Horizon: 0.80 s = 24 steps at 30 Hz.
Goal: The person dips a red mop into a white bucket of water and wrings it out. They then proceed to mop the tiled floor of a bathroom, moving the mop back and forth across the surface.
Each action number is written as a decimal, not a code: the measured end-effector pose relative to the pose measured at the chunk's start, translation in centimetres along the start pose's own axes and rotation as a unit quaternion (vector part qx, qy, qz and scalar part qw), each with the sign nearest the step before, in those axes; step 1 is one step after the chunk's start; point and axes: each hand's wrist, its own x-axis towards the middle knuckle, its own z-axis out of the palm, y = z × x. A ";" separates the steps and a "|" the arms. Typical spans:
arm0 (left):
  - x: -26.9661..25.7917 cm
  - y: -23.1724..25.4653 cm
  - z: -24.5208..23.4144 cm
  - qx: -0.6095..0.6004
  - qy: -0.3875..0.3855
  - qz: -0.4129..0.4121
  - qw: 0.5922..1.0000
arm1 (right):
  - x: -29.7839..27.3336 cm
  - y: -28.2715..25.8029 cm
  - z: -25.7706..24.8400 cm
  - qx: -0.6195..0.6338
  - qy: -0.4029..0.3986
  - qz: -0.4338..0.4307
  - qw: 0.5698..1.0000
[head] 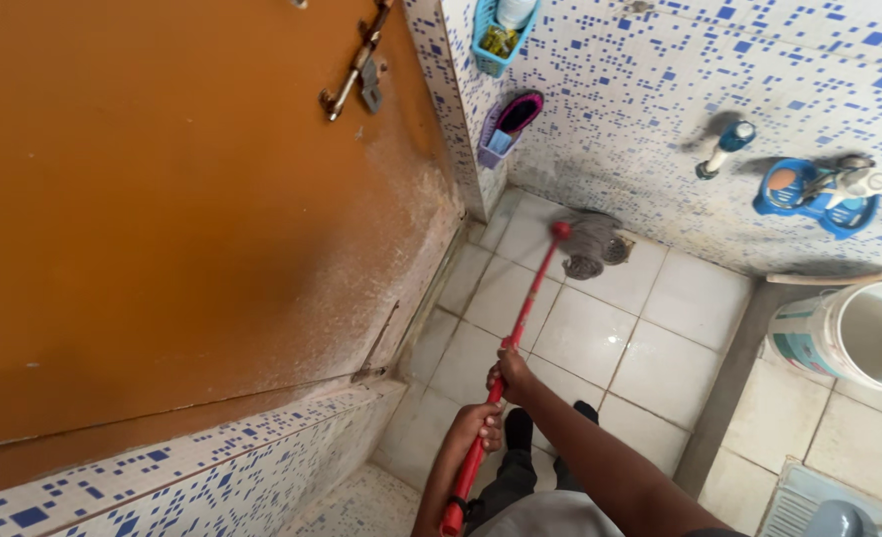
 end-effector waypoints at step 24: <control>1.3 -3.2 2.6 0.227 0.153 0.000 0.962 | -1.2 0.7 -0.9 0.041 -0.052 0.023 0.998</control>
